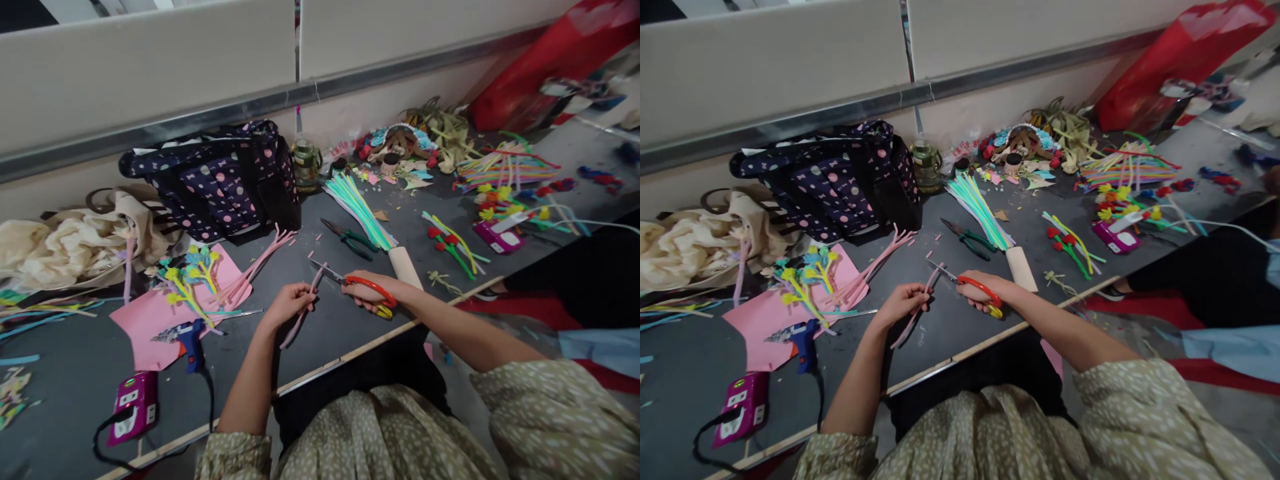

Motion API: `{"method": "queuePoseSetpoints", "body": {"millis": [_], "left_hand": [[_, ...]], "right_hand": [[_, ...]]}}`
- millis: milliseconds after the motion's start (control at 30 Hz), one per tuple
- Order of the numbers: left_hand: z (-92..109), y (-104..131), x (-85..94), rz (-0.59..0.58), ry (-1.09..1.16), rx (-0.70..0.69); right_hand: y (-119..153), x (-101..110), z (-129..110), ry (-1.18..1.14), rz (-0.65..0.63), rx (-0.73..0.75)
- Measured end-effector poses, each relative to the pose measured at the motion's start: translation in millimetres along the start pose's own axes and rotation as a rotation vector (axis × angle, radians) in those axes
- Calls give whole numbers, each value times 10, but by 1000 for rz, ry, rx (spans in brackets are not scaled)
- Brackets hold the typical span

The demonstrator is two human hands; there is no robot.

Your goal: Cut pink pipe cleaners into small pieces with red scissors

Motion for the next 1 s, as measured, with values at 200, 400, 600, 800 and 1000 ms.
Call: {"method": "queuePoseSetpoints", "body": {"millis": [200, 400, 600, 800, 1000], "left_hand": [[-12, -2, -3, -15, 16, 12], [-9, -5, 14, -11, -7, 19], [21, 23, 7, -17, -9, -3], [-4, 13, 27, -7, -11, -1], [10, 16, 42, -5, -4, -21]], "right_hand": [[27, -5, -48, 55, 73, -72], [30, 89, -293, 317, 160, 45], [43, -9, -163, 120, 116, -78], [46, -39, -144, 103, 124, -46], [85, -46, -59, -56, 100, 63]]}}
Point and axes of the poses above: each hand's wrist, its own y-axis away from the middle knuckle, its own x-axis out of the back of the hand, z = x × y, the point moved 7 cm from there along -y, towards the middle knuckle, and after that the axes turned 4 degrees about x, right-handed, at the moved point
